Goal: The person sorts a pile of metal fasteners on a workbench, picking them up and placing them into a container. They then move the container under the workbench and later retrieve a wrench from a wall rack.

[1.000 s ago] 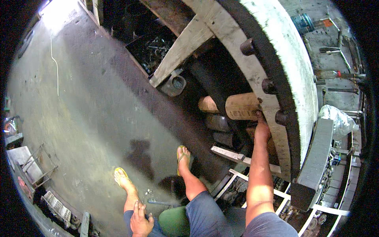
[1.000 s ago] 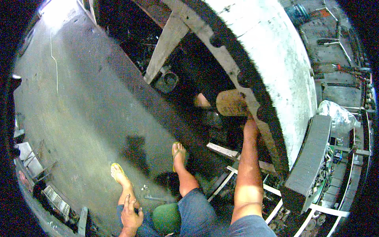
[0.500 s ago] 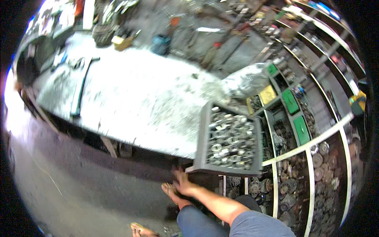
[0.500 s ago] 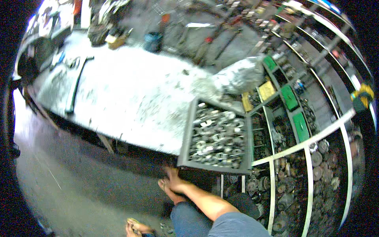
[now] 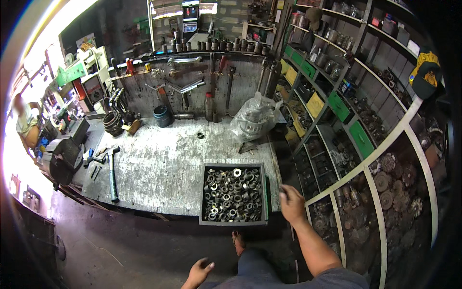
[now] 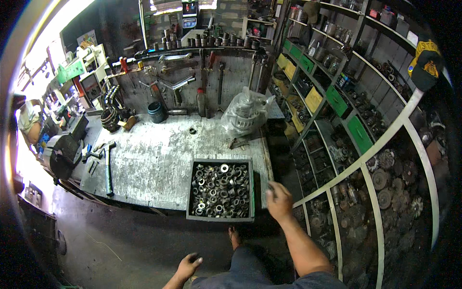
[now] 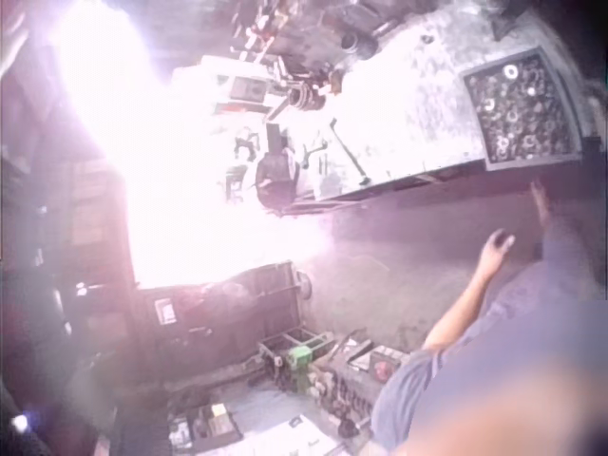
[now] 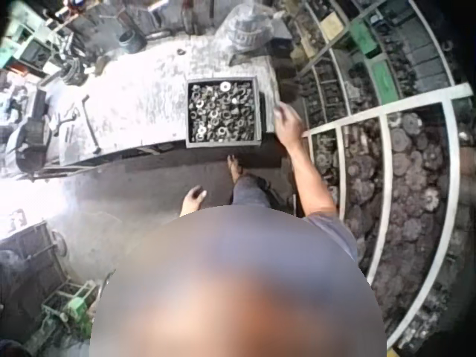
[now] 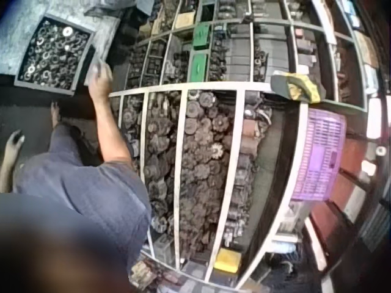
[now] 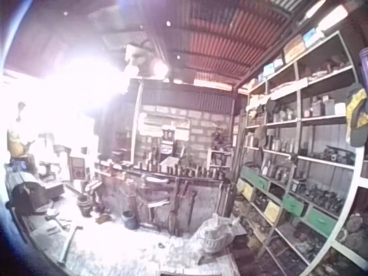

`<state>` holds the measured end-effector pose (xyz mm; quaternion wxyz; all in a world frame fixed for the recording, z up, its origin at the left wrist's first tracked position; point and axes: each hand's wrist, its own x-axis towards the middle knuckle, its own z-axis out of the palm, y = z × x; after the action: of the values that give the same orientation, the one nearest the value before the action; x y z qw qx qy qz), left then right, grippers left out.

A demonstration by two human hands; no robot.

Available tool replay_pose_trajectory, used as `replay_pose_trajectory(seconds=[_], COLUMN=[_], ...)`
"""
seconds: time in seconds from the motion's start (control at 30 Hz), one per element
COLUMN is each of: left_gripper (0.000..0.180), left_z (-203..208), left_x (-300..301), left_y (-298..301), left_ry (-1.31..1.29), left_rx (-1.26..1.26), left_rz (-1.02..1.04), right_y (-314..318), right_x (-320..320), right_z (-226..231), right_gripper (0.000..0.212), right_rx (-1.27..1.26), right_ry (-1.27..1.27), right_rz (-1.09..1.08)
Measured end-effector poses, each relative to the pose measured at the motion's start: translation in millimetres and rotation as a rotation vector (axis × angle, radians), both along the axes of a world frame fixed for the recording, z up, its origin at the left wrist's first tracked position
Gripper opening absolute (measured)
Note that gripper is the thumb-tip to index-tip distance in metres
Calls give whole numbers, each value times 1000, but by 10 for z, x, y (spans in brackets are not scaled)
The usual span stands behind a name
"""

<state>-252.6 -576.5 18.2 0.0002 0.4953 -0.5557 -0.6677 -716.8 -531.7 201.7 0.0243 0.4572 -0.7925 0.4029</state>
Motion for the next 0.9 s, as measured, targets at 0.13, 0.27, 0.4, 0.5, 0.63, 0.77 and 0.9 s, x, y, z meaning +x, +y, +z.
replay_pose_trajectory(seconds=[0.13,0.27,0.4,0.5,0.63,0.77,0.9], left_gripper=[90,85,82,89,98,78,98], left_z=[372,662,743,732,740,652,538], left_x=[-1173,-1736,-1772,-1735,-1664,-1664,-1695], left_y=[-257,-469,-498,-477,-511,-719,-689], left_ry=[450,639,591,603,623,599,553], left_rx=[410,576,576,583,565,571,679], left_rz=[360,530,570,544,462,295,332], right_y=[-1145,-1580,-1425,-1380,-1480,-1418,-1260], right_x=[285,680,675,683,835,810,678], right_z=[523,559,480,444,420,471,585], right_gripper=[69,98,97,93,87,89,91], right_rx=[330,824,740,712,681,741,493], right_ry=[218,205,285,374,448,350,229], right_rz=[518,569,826,918,882,981,900])
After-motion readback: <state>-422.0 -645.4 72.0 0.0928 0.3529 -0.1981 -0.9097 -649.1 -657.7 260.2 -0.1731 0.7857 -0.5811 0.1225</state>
